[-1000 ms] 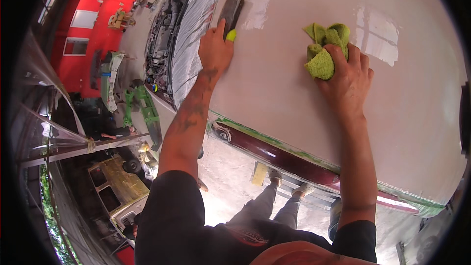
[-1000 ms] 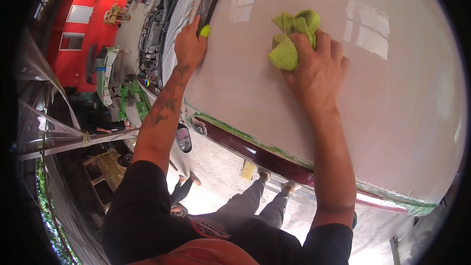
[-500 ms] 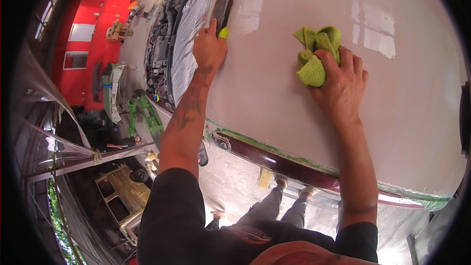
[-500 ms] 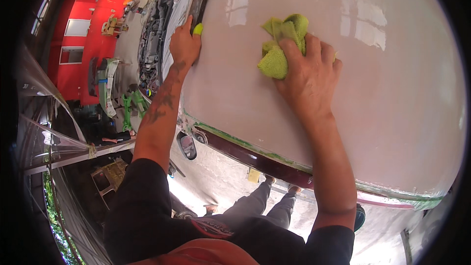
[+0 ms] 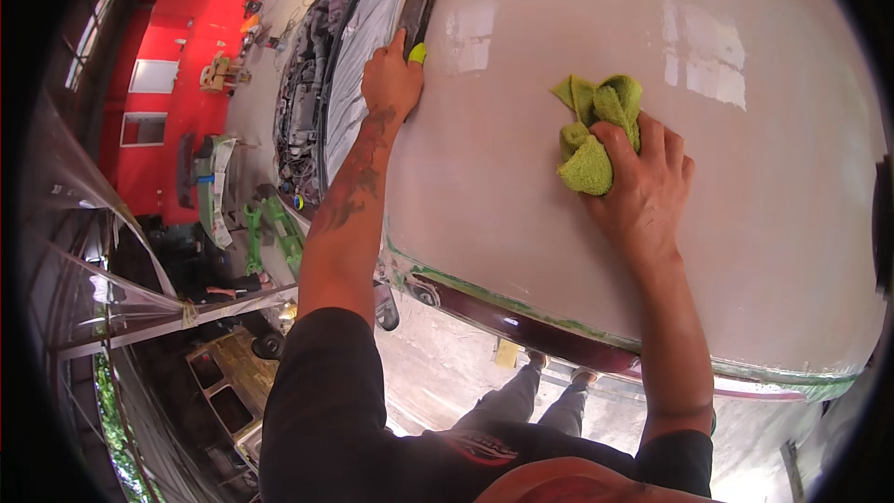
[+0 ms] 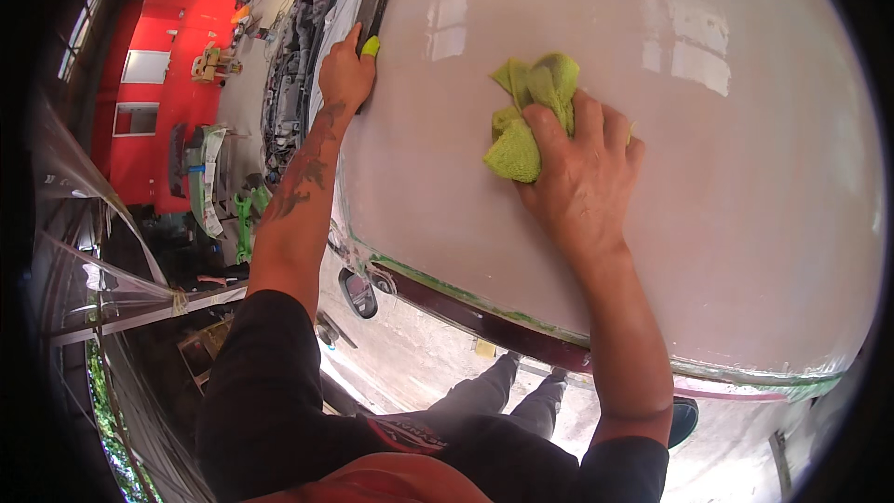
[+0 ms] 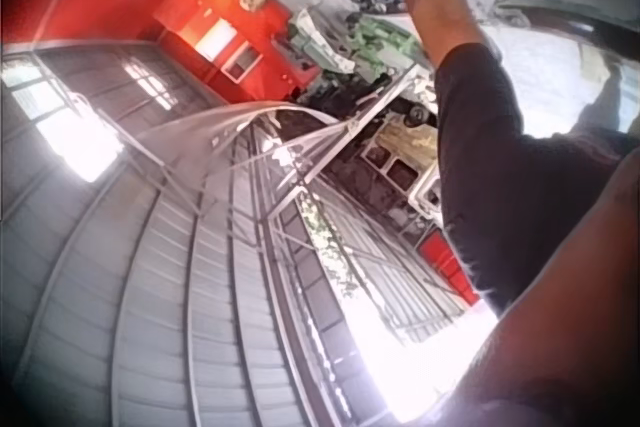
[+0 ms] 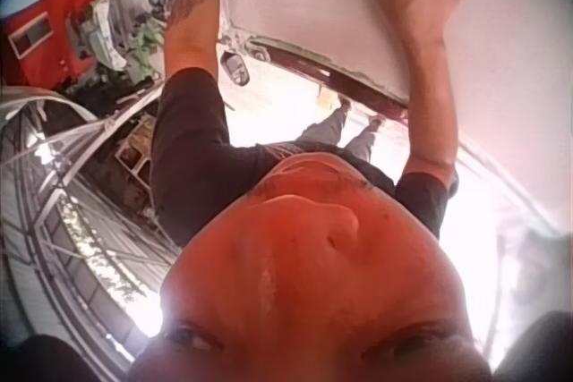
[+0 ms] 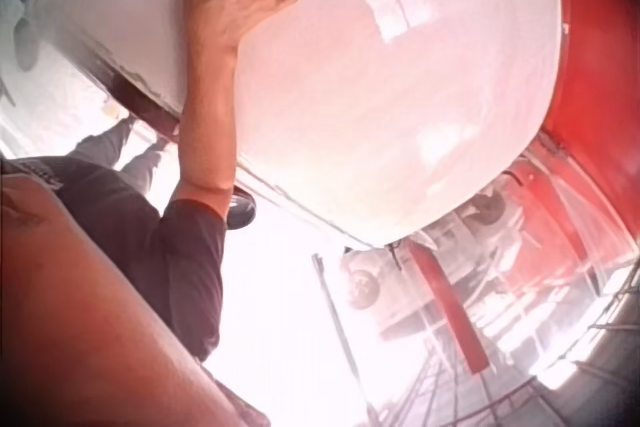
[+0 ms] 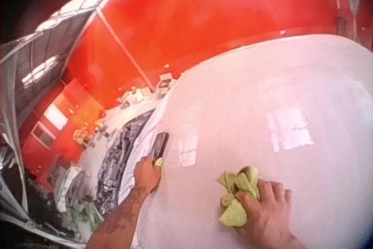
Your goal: Wet sanding the roof of a car using a sanding block and a microfiber cloth for cleaning.
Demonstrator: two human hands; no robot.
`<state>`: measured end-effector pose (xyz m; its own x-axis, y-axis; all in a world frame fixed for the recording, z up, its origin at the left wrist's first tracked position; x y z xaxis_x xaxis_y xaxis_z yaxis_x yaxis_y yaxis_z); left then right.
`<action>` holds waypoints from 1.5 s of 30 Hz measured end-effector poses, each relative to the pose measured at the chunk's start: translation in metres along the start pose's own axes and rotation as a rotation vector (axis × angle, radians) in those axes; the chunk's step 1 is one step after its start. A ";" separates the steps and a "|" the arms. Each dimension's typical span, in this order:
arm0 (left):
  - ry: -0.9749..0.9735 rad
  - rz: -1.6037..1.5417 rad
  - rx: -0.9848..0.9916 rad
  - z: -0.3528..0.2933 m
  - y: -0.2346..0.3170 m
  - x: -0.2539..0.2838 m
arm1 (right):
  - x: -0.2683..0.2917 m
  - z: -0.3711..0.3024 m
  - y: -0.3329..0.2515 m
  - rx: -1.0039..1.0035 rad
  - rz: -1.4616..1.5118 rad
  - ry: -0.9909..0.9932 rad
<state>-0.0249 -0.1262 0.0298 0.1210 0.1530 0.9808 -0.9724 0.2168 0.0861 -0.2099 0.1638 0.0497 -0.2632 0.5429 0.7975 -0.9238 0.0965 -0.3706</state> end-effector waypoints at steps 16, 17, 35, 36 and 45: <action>0.004 0.066 -0.029 0.065 0.032 -0.011 | 0.002 -0.001 0.003 -0.016 0.029 -0.041; -0.045 0.064 -0.039 0.045 0.035 -0.011 | 0.002 -0.001 0.007 -0.022 0.030 -0.058; 0.048 -0.200 -0.356 -0.087 0.051 0.003 | 0.002 -0.003 0.007 -0.044 0.028 -0.073; 0.013 -0.197 -0.396 -0.126 0.045 0.011 | 0.003 -0.003 0.007 -0.043 0.029 -0.069; 0.098 -0.043 -0.187 0.038 0.069 -0.008 | 0.000 0.001 -0.006 -0.004 0.062 -0.047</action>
<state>-0.1007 -0.1489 0.0343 0.1888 0.2308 0.9545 -0.9133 0.3984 0.0843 -0.2049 0.1626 0.0523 -0.3331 0.5084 0.7941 -0.9039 0.0674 -0.4223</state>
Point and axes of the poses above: each hand's wrist, its own z-axis towards the middle knuckle, its own x-axis out of the back of the hand, y = z × x, the point moved 2 cm from there along z, towards the middle knuckle, and after that the axes turned 13 degrees about x, right-handed, at the moved point
